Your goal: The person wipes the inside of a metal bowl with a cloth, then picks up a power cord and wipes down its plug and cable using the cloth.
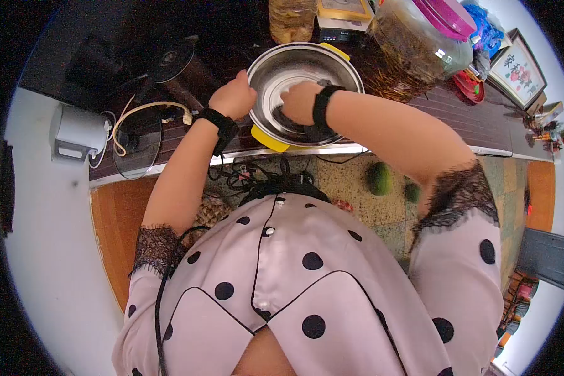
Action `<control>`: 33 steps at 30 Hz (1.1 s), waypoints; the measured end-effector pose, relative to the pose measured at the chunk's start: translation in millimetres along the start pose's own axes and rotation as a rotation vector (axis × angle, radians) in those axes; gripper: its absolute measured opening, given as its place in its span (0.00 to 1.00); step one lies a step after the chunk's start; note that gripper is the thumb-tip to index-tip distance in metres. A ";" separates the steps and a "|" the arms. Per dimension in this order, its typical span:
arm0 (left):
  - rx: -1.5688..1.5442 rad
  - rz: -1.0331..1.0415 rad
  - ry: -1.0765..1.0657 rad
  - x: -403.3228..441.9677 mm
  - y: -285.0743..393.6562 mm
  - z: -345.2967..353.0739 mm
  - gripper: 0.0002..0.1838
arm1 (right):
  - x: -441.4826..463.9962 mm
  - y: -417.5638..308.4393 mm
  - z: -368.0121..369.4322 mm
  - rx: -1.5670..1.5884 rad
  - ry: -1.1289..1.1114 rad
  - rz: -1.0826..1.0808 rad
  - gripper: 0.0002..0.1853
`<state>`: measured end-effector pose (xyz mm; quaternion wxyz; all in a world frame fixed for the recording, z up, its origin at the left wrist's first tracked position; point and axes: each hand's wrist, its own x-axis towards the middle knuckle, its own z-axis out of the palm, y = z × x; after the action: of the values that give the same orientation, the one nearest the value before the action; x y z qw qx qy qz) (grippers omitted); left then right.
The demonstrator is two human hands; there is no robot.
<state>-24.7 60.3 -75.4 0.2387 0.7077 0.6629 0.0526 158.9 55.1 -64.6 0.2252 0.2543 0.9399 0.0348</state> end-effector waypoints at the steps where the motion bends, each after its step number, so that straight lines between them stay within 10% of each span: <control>1: -0.003 0.007 -0.002 0.2 -1.2 0.7 0.23 | -7.0 -4.8 0.1 0.006 -0.039 -0.051 0.12; 33: -0.018 0.003 -0.013 -1.3 -0.2 2.0 0.26 | -16.3 -17.5 2.1 -0.019 0.100 -0.165 0.13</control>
<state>-24.3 58.4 -76.9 0.2493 0.7070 0.6596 0.0541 164.3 31.7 -63.0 0.1825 0.1718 0.9674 0.0375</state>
